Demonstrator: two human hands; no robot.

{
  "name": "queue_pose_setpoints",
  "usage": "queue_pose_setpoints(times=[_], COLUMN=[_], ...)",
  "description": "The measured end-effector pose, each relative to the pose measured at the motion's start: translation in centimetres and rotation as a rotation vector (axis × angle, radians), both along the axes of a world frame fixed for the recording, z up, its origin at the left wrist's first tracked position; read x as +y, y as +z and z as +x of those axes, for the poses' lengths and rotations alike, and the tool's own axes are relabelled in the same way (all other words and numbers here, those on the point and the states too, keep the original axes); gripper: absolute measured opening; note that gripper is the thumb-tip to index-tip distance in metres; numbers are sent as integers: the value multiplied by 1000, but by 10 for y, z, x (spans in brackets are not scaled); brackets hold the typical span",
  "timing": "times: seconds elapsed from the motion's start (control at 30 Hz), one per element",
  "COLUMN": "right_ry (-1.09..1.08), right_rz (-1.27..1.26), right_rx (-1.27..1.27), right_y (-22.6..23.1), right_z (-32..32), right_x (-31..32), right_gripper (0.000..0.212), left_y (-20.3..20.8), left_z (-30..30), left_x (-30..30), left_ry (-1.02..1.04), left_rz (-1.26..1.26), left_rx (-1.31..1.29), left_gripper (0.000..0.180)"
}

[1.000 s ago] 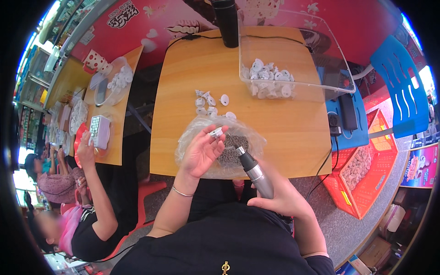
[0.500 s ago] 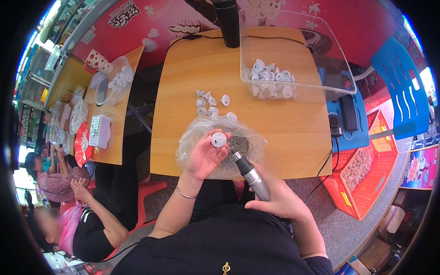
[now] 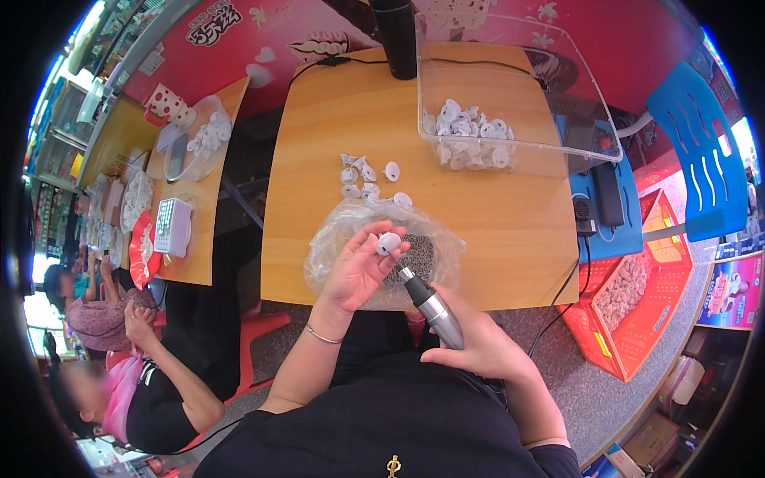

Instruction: The person processes plastic parts by holding each piece by hand, deburring it with an electric rotary tool, and placing finished parts into a plastic container.

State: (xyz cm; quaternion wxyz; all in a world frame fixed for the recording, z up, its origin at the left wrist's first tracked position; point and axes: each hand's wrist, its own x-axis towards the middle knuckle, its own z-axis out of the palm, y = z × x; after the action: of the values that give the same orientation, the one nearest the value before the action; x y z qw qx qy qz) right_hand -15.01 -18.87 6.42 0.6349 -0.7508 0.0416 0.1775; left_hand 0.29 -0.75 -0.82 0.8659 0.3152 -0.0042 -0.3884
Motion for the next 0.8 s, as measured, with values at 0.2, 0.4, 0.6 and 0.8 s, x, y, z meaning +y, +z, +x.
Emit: queue_pose_setpoints(times=[0.2, 0.4, 0.6, 0.8], right_ry=[-12, -16, -14, -17], right_rz=[11, -11, -4, 7], right_rx=[-27, -52, -32, -24], right_y=[-2, -3, -1, -1], right_z=[1, 1, 1, 1], right_x=[1, 1, 0, 0], right_gripper=[87, 87, 87, 87], left_y=[2, 0, 0, -1], left_z=[-1, -1, -2, -2], left_x=[-2, -2, -3, -4], left_ry=[-17, -17, -19, -18], left_rz=[42, 32, 17, 20], left_rx=[-23, -28, -33, -32], left_gripper=[32, 31, 28, 26])
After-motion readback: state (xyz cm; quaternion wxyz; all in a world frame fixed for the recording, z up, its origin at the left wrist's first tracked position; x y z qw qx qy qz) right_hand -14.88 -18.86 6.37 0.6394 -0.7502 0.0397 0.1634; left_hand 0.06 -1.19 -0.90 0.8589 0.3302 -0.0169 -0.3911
